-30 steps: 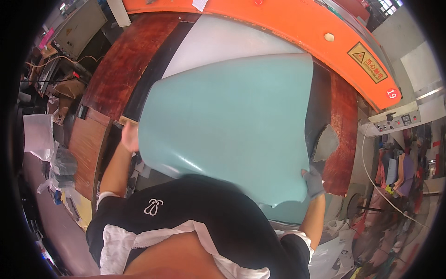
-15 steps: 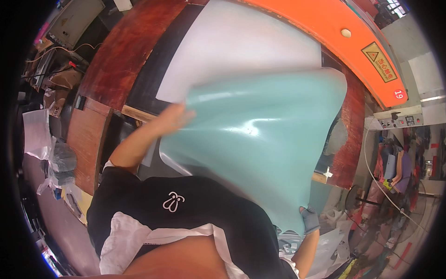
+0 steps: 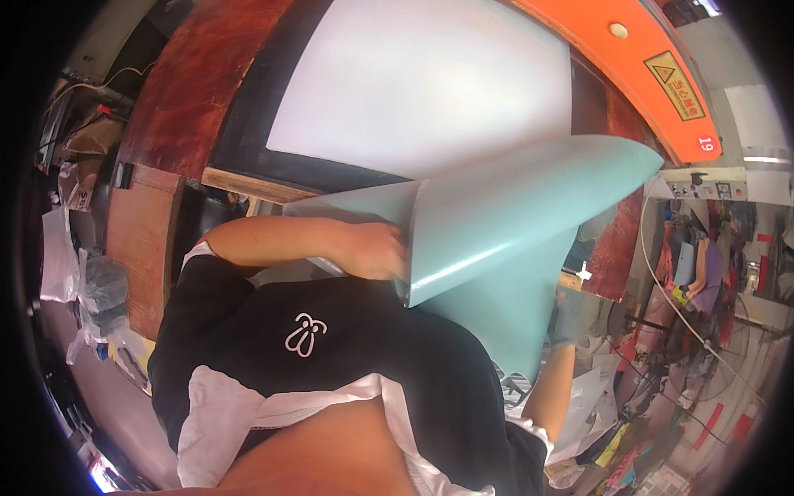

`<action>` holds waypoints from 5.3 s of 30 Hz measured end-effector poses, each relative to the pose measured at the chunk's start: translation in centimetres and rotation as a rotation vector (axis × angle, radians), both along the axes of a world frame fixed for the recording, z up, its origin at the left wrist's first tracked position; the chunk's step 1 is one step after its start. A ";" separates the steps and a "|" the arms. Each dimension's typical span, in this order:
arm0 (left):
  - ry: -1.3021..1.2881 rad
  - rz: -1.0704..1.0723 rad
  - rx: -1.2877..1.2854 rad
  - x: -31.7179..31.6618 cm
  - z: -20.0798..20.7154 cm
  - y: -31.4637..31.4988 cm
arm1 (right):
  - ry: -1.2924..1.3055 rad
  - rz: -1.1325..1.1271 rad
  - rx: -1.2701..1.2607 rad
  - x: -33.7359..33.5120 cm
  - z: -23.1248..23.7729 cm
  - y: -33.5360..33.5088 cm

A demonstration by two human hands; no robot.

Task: The person gathers teal cut parts from a workbench, places them into a clear plastic bag, and ties the bag shut. They then handle large translucent sheets, aligning and stacking them on a press machine, and place a cut part on top of a sheet.

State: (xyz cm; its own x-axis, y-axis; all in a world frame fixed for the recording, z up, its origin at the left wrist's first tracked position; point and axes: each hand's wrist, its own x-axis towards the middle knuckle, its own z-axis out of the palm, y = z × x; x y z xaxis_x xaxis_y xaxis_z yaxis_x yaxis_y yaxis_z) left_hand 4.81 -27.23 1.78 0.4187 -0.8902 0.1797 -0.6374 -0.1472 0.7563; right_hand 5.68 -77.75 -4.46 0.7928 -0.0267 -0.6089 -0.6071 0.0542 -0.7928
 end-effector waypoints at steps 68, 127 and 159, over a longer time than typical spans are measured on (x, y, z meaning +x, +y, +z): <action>0.681 1.553 0.213 12.4 -6.8 24.7 | -0.191 0.139 -0.236 26.0 -1.1 12.9; -0.386 1.478 0.658 9.8 -9.1 12.1 | -0.930 1.362 -1.629 26.6 6.1 18.2; -0.262 1.526 0.776 7.8 -9.2 11.5 | -0.736 0.337 -1.069 21.5 -0.6 16.3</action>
